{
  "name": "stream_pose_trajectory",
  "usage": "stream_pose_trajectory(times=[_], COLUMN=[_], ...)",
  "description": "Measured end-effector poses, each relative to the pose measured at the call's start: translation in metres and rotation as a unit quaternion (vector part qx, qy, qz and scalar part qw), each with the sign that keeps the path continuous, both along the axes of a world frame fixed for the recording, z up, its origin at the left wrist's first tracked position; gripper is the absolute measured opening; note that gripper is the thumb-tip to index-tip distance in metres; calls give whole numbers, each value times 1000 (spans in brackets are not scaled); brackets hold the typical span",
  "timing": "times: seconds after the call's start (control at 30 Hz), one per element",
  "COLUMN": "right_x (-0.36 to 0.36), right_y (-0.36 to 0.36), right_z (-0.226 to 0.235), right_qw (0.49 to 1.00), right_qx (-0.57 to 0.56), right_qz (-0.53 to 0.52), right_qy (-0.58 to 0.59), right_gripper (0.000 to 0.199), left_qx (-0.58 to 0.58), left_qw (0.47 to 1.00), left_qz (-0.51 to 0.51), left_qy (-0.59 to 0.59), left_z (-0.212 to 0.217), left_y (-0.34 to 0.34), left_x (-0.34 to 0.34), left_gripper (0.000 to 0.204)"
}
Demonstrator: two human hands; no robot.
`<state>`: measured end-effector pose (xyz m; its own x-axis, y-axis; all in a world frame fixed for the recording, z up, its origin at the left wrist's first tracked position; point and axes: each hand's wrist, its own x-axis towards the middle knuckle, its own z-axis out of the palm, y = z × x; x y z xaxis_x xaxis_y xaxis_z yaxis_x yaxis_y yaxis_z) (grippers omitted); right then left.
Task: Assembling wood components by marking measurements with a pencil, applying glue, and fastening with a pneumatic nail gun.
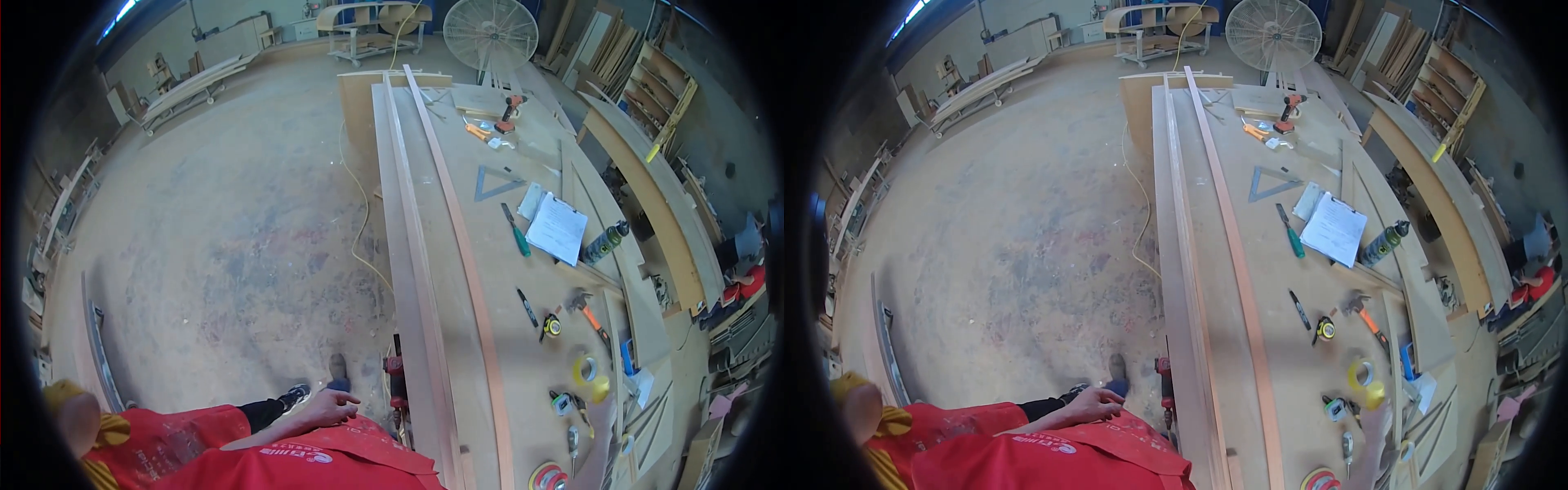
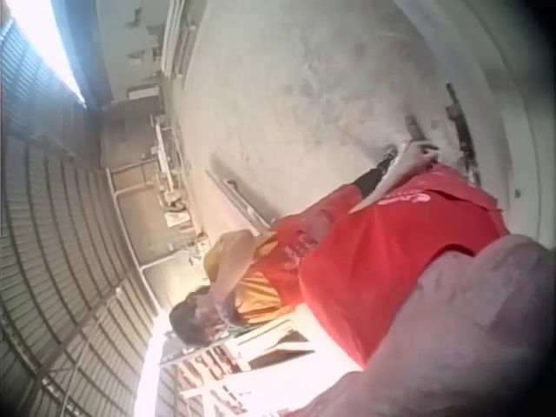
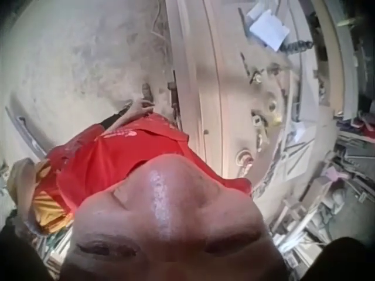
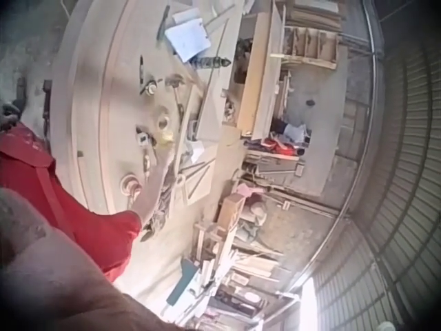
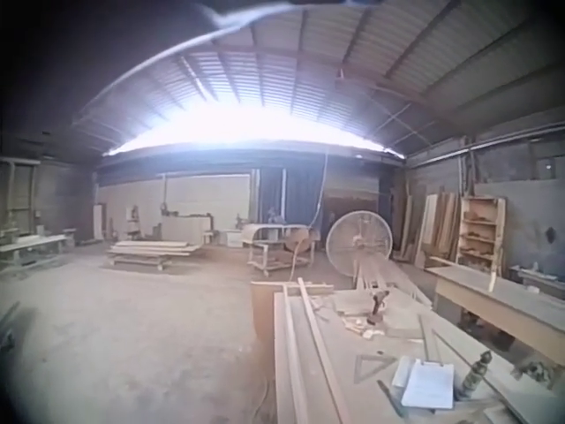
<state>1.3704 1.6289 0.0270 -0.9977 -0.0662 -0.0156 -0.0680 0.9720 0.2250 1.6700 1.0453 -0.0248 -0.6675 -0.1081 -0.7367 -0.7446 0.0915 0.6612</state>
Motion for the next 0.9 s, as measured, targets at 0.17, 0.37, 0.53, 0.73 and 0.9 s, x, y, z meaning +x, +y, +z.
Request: stream_pose_trajectory(times=[0.17,0.37,0.53,0.73,0.9], right_x=[-112,-168,-220,-350,-453], right_y=[-218,-546,-850,-1042,-1236], right_z=[121,174,129,235,67], right_qw=[902,658,620,438,592], right_qx=[-404,-729,-767,-837,-752], right_qz=[-117,143,142,320,244], right_qy=[95,123,-85,69,-159], right_gripper=[55,57,60,48,36], left_qx=[27,42,16,-13,20], left_qw=[996,996,997,988,985], left_qz=[-87,-79,60,147,156], left_qy=[7,25,46,53,68], left_z=[-50,-107,-65,-50,-75], left_y=[-139,-395,-581,-752,-851], left_x=[-108,-182,-229,-330,-474], left_gripper=[37,37,37,39,40])
